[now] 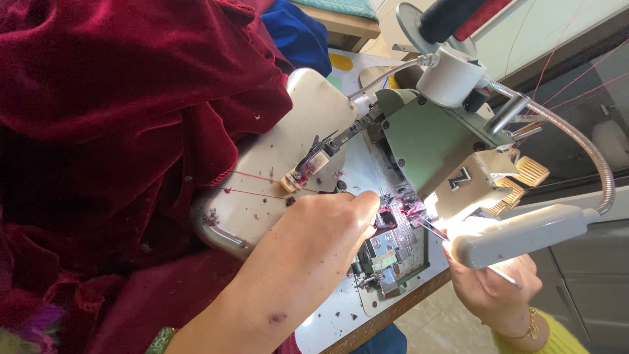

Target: Threading an industrial overlock sewing machine using tweezers and adjusting the thread path.

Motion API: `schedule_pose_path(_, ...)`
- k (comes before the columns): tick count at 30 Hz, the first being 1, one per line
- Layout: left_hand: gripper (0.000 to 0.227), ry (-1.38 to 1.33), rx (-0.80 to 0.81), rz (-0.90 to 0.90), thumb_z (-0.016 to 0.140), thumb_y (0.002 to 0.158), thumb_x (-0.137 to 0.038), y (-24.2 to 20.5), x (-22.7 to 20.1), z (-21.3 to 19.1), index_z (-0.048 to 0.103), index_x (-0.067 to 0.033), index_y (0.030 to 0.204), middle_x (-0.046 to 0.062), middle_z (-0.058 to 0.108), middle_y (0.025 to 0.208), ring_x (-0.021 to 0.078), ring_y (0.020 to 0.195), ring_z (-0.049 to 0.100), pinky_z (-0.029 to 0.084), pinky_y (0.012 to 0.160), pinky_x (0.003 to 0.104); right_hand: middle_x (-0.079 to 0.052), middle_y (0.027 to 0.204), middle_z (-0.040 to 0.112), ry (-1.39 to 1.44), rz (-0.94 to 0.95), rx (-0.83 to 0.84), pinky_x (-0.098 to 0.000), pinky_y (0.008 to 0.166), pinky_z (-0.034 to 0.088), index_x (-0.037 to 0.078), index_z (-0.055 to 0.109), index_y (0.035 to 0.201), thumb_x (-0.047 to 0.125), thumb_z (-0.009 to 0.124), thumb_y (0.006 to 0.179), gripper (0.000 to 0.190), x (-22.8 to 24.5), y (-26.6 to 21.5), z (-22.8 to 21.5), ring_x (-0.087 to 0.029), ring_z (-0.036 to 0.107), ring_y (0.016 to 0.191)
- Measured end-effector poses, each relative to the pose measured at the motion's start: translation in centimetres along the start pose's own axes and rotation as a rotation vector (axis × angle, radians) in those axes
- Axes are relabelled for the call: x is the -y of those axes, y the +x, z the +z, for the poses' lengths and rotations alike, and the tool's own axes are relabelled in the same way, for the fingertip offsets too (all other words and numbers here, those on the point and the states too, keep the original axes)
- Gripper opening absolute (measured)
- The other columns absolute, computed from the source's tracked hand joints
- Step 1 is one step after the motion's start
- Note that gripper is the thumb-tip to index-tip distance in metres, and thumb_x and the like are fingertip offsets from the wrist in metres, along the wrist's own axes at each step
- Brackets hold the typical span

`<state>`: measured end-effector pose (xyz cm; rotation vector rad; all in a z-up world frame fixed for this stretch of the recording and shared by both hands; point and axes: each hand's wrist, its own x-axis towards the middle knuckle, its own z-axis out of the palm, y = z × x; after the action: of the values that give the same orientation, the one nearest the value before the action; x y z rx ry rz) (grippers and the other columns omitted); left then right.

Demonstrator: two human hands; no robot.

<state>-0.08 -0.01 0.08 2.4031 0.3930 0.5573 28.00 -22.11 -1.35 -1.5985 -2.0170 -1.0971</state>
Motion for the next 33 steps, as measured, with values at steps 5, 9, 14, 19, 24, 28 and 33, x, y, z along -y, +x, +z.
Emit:
schedule_pose_path(5,0.027,0.001,-0.011,-0.015,0.058,0.087,0.012,0.0,0.0,0.1,0.049,-0.0132,0.086,0.003,0.063,0.067,0.0229,0.057,0.067,0.053,0.053,0.042,-0.006,0.056,0.050,0.002,0.053,0.021,-0.0378,0.059,0.047,0.005,0.053,0.053,0.012,0.099,0.075,0.051,0.8,1.1,0.4,-0.018,0.040,0.056)
schedule_pose_path(9,0.026,0.034,-0.023,0.005,0.061,0.087,0.009,0.1,0.0,0.3,0.049,-0.0147,0.087,0.001,0.065,0.069,0.0207,0.064,0.071,0.053,0.054,0.040,-0.007,0.055,0.039,-0.136,-0.032,0.029,-0.0369,0.055,0.039,0.013,0.033,0.057,0.016,0.110,0.071,0.078,0.5,0.5,0.6,-0.019,0.025,0.059)
schedule_pose_path(14,0.019,-0.035,0.007,-0.037,0.057,0.096,0.005,0.1,-0.3,-0.5,0.052,-0.0117,0.088,0.005,0.067,0.073,0.0242,0.062,0.071,0.054,0.054,0.042,-0.013,0.069,0.057,0.027,-0.018,0.017,-0.0422,0.063,0.053,0.001,0.055,0.075,0.018,0.094,0.078,0.042,0.5,-0.4,-0.2,-0.025,0.053,0.058)
schedule_pose_path(19,0.018,-0.045,0.012,-0.054,0.060,0.098,0.000,0.1,-0.3,-0.5,0.051,-0.0121,0.087,0.006,0.067,0.072,0.0267,0.060,0.069,0.053,0.052,0.043,-0.013,0.064,0.055,0.145,-0.009,-0.045,-0.0411,0.057,0.048,0.000,0.057,0.087,0.018,0.072,0.090,0.024,2.3,2.4,-1.1,-0.027,0.047,0.054)
schedule_pose_path(24,0.026,-0.012,0.021,-0.035,0.057,0.095,0.007,0.0,-0.2,-0.3,0.046,-0.0134,0.083,0.001,0.059,0.066,0.0208,0.055,0.064,0.050,0.052,0.041,-0.009,0.070,0.064,0.444,0.091,-0.070,-0.0272,0.050,0.038,0.006,0.055,0.094,0.019,0.066,0.090,0.018,2.0,3.0,-2.1,-0.014,0.054,0.051)
schedule_pose_path(28,0.027,0.036,0.012,-0.009,0.068,0.103,-0.018,0.2,-0.1,0.0,0.047,-0.0153,0.086,-0.001,0.061,0.070,0.0163,0.060,0.065,0.050,0.055,0.038,0.000,0.062,0.046,0.281,0.315,0.371,-0.0368,0.068,0.038,0.005,0.056,0.062,0.014,0.069,0.083,0.026,2.9,7.3,-1.9,-0.019,0.045,0.060)
schedule_pose_path(33,0.031,0.026,0.003,0.012,0.076,0.098,-0.024,0.3,-0.4,-0.3,0.050,-0.0147,0.086,0.000,0.067,0.072,0.0166,0.065,0.069,0.053,0.057,0.038,-0.006,0.070,0.062,0.324,0.367,0.146,-0.0328,0.063,0.047,0.004,0.063,0.082,0.007,0.076,0.083,0.013,0.6,-0.2,-1.4,-0.016,0.054,0.060)
